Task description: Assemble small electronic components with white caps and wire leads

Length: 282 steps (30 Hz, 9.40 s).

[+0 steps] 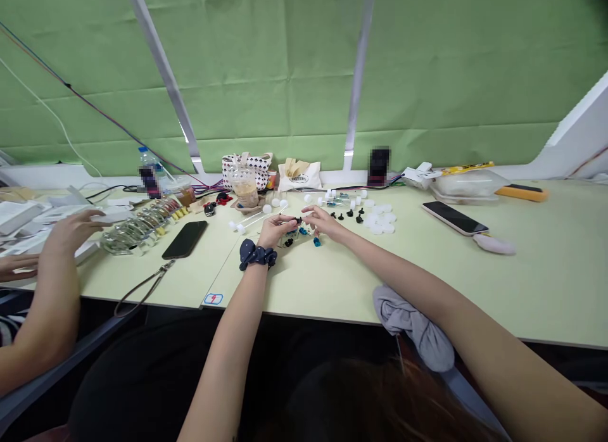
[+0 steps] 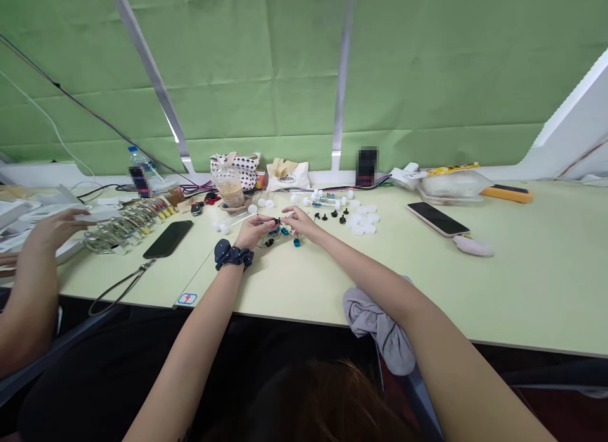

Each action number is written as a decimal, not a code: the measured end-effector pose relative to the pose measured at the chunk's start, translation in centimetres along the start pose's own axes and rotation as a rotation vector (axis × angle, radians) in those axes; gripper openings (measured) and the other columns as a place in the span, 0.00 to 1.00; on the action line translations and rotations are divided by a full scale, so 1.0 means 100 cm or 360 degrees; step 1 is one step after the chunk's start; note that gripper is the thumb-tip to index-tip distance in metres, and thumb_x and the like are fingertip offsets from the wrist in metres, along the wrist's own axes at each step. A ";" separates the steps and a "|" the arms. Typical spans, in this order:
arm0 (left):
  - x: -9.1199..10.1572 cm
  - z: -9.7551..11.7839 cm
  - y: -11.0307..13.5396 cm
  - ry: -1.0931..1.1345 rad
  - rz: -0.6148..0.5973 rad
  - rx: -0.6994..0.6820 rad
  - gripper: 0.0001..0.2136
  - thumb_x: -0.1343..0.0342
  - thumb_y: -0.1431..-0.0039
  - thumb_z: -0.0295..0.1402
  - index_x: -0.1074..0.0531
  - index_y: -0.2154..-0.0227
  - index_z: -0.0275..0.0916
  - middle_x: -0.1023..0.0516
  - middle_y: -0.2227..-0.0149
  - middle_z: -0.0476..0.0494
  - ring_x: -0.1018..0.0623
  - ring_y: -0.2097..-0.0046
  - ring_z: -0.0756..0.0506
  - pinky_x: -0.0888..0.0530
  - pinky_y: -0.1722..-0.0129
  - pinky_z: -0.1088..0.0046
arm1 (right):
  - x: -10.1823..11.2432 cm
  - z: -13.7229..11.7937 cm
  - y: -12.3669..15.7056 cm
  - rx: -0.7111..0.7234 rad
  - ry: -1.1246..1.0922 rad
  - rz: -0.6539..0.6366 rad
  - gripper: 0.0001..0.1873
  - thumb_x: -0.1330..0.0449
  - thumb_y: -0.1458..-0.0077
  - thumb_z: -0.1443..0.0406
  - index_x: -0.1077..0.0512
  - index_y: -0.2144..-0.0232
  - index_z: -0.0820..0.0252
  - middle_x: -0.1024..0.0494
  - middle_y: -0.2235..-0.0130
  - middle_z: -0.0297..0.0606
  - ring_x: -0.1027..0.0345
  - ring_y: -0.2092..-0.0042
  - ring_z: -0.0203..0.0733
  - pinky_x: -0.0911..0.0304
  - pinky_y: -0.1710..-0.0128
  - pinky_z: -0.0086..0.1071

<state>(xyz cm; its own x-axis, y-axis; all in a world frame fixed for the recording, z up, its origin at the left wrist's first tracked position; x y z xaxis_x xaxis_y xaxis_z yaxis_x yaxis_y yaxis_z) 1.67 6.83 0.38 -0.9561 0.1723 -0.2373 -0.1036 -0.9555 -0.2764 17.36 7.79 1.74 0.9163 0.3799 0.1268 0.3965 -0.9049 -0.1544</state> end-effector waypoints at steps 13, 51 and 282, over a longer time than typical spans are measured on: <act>-0.007 -0.004 0.001 -0.0037 -0.0107 0.0096 0.17 0.30 0.67 0.35 0.26 0.72 0.33 0.21 0.70 0.42 0.20 0.66 0.43 0.27 0.56 0.59 | -0.003 -0.001 0.000 0.0077 0.0066 -0.0065 0.16 0.50 0.44 0.56 0.38 0.56 0.57 0.43 0.89 0.21 0.50 0.87 0.31 0.52 0.85 0.23; -0.003 -0.005 -0.001 0.0024 -0.0086 0.0058 0.17 0.30 0.67 0.34 0.25 0.71 0.33 0.21 0.68 0.42 0.20 0.65 0.43 0.28 0.54 0.58 | 0.005 -0.008 0.002 0.0320 0.0220 0.0085 0.20 0.42 0.51 0.58 0.37 0.56 0.57 0.30 0.74 0.30 0.35 0.70 0.36 0.41 0.70 0.29; -0.005 -0.006 -0.001 -0.0097 -0.0084 0.0103 0.17 0.32 0.61 0.39 0.25 0.70 0.32 0.21 0.71 0.41 0.21 0.66 0.44 0.27 0.56 0.60 | -0.001 -0.016 0.009 0.0524 0.0551 -0.0018 0.30 0.37 0.56 0.59 0.40 0.50 0.54 0.28 0.65 0.34 0.33 0.71 0.35 0.38 0.69 0.30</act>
<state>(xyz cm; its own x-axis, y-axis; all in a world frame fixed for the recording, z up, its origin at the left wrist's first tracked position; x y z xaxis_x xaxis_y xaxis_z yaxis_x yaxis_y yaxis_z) 2.28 6.99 -0.04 -0.9635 0.2096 -0.1666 -0.1696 -0.9593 -0.2257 17.57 6.64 3.15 0.8615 0.2524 0.4406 0.4541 -0.7711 -0.4463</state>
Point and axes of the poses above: each hand's wrist, its own y-axis away from the middle knuckle, its own x-axis out of the back of the hand, z = x × y, the point moved 6 cm from there along -y, towards the middle knuckle
